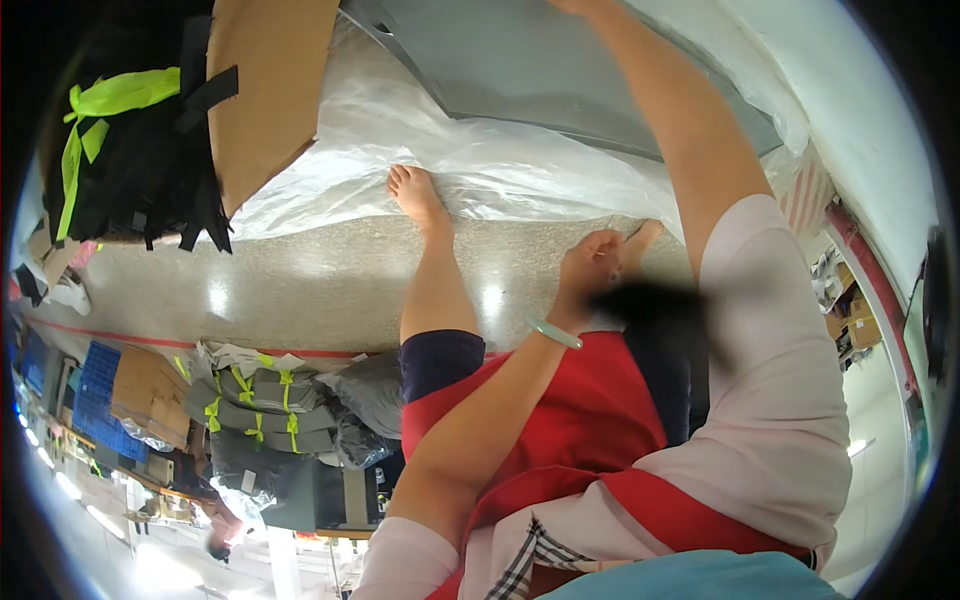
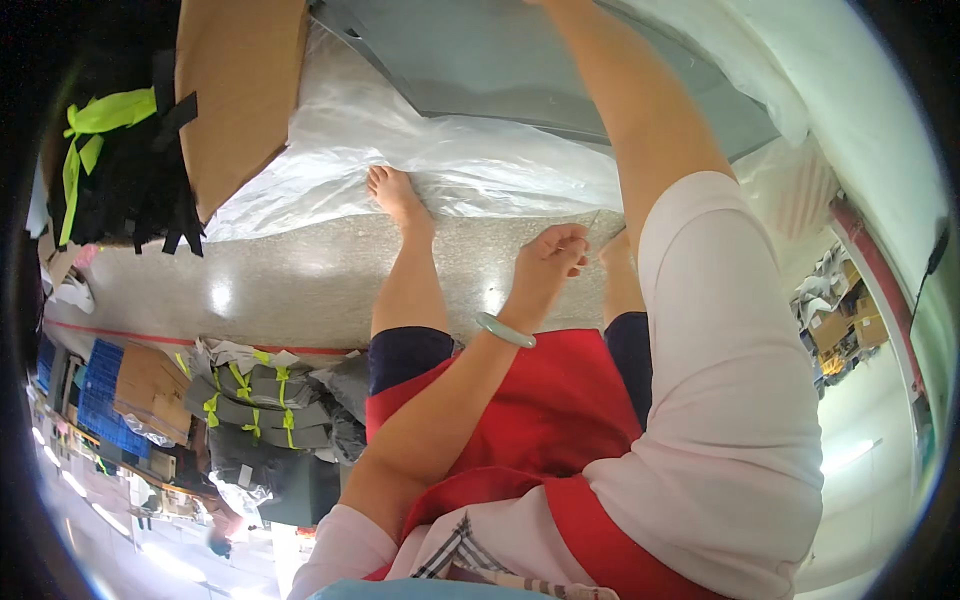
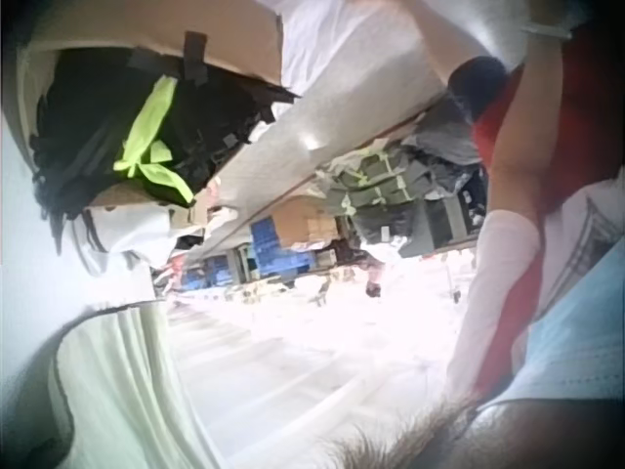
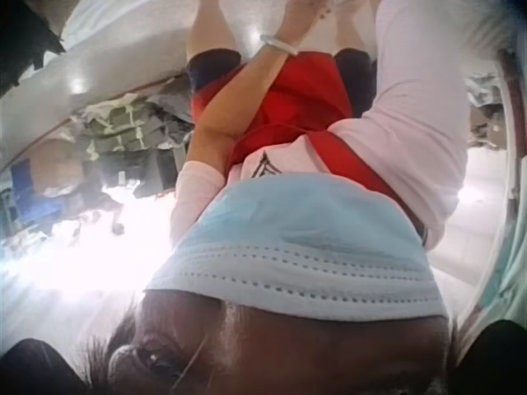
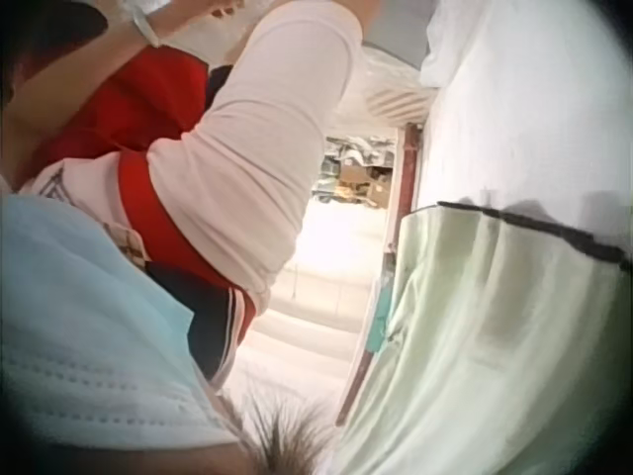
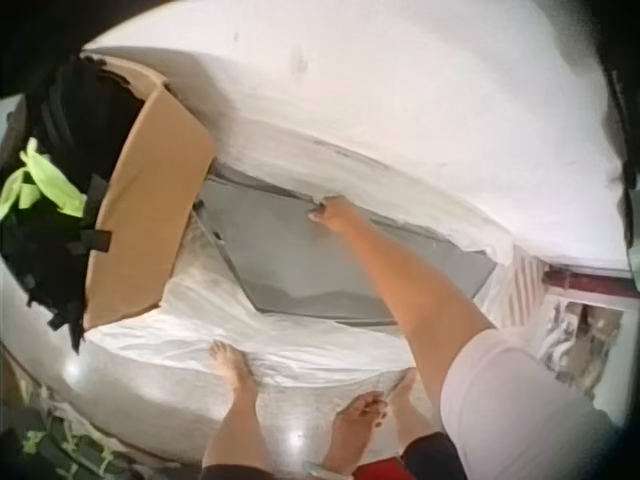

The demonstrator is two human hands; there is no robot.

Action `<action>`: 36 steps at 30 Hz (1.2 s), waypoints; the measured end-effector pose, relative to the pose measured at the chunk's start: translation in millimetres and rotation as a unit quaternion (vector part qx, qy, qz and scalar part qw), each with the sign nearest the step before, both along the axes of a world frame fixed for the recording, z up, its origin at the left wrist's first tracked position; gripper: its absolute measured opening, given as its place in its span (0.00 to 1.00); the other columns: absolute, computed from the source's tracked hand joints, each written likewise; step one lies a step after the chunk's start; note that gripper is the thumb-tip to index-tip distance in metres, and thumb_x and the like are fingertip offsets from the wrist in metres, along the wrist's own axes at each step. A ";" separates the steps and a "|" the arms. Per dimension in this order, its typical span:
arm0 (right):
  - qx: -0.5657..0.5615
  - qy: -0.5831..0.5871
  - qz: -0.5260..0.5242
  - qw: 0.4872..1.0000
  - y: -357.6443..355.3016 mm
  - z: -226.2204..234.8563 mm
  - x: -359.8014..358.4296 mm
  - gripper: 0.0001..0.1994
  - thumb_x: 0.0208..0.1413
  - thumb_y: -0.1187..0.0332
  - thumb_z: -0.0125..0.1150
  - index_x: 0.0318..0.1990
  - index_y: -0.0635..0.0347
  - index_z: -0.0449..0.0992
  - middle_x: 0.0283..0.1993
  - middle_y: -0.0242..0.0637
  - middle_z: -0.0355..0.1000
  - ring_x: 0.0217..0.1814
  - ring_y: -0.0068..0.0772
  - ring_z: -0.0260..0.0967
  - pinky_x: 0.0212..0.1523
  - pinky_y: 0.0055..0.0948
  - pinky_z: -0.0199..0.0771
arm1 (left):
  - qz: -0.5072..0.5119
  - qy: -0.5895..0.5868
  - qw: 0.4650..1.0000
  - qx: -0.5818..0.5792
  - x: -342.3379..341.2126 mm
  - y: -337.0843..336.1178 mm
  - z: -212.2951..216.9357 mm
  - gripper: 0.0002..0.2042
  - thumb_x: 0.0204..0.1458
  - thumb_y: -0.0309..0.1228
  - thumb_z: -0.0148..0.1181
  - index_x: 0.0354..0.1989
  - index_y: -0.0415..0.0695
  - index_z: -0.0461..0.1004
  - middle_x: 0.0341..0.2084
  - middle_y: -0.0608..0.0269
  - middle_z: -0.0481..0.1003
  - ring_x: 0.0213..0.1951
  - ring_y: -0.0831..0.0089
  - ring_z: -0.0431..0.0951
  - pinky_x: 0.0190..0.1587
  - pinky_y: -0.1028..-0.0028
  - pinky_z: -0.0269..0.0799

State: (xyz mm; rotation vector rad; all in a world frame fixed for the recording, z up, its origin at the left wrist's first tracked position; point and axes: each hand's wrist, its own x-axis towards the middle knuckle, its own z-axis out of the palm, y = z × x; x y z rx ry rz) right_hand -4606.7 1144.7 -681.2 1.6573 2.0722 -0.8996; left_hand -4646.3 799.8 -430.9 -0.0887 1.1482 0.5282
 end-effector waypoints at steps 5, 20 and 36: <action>0.077 0.094 0.013 0.992 -34.2 24.2 -5.3 0.32 0.49 0.56 0.67 0.59 0.63 0.68 0.63 0.53 0.63 0.63 0.53 0.62 0.62 0.45 0.63 | 0.047 -0.025 0.998 0.015 -7.2 15.0 16.6 0.13 0.59 0.29 0.53 0.50 0.39 0.73 0.38 0.62 0.76 0.38 0.77 0.77 0.40 0.76 0.72; -0.021 0.118 0.140 0.983 -16.2 11.8 -60.3 0.28 0.49 0.64 0.66 0.58 0.60 0.69 0.65 0.51 0.61 0.67 0.53 0.57 0.65 0.42 0.60 | 0.086 -0.080 0.993 -0.020 -18.5 38.3 20.8 0.14 0.60 0.32 0.53 0.51 0.40 0.72 0.39 0.64 0.76 0.39 0.77 0.75 0.43 0.76 0.71; 0.015 0.181 0.232 0.956 -20.0 -16.1 -84.4 0.31 0.41 0.60 0.64 0.56 0.65 0.70 0.60 0.54 0.66 0.63 0.52 0.62 0.61 0.41 0.64 | 0.083 -0.093 0.992 -0.034 -26.1 46.9 23.0 0.14 0.61 0.32 0.53 0.52 0.38 0.71 0.40 0.63 0.76 0.39 0.76 0.76 0.44 0.75 0.71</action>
